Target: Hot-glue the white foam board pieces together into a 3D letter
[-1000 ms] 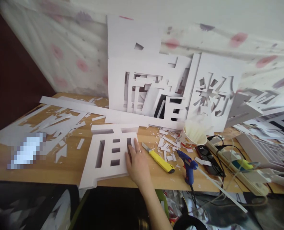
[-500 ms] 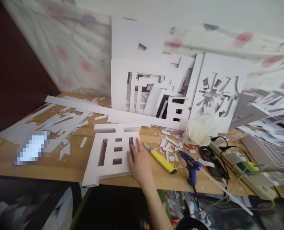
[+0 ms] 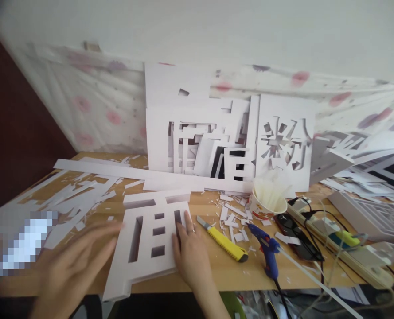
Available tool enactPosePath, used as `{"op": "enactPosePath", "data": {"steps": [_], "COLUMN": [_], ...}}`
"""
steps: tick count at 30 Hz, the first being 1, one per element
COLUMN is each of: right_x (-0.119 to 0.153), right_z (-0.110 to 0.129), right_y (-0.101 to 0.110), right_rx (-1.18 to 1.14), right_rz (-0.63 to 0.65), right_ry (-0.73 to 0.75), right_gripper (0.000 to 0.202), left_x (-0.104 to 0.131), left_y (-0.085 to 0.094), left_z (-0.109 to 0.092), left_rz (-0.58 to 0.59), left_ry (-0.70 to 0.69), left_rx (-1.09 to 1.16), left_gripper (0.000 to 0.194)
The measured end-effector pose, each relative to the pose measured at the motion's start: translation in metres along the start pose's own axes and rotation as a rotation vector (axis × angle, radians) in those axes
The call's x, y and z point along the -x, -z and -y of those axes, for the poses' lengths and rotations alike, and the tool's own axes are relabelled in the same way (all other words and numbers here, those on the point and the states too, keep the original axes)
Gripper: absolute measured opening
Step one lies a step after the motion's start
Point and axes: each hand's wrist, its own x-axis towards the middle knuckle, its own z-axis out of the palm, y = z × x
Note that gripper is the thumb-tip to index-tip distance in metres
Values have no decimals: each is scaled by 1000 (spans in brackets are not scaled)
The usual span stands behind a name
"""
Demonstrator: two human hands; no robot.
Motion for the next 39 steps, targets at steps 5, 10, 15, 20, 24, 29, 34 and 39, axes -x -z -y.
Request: {"op": "enactPosePath", "data": {"steps": [5,10,15,20,24,29,34,39], "right_x": [1,1,0,-1,-1,0,0,-1], "right_z": [2,-1,-3,-3,-3,-4,-1,4], "right_y": [0,-2,-5,-4,-4,-8,-5,2], "right_rx": [20,15,12,3,-2,-2,20,46], "right_rz": [17,8,0,40,53,25,11,58], "right_ry": [-14,-20,-20,-34,-39,-33,-29,-27], "right_gripper": [43,41,40,41,41,42,41,43], "left_x": [-46,-49,-47,-41,-40,-42,-41,-41], "left_y": [-63,-90,-93,-93,-90,-88,-90,-87], "left_z": [54,75,83,97,92,81,79,72], "left_rz": [66,132,175,227,235,229,200,193], "left_ry": [12,-33,-61,-83,-71,-67,-86,-83], "left_rx": [-128,-205,-259,-249,-267,-280,-287,-292], "left_gripper": [41,46,48,53,52,50,48,47]}}
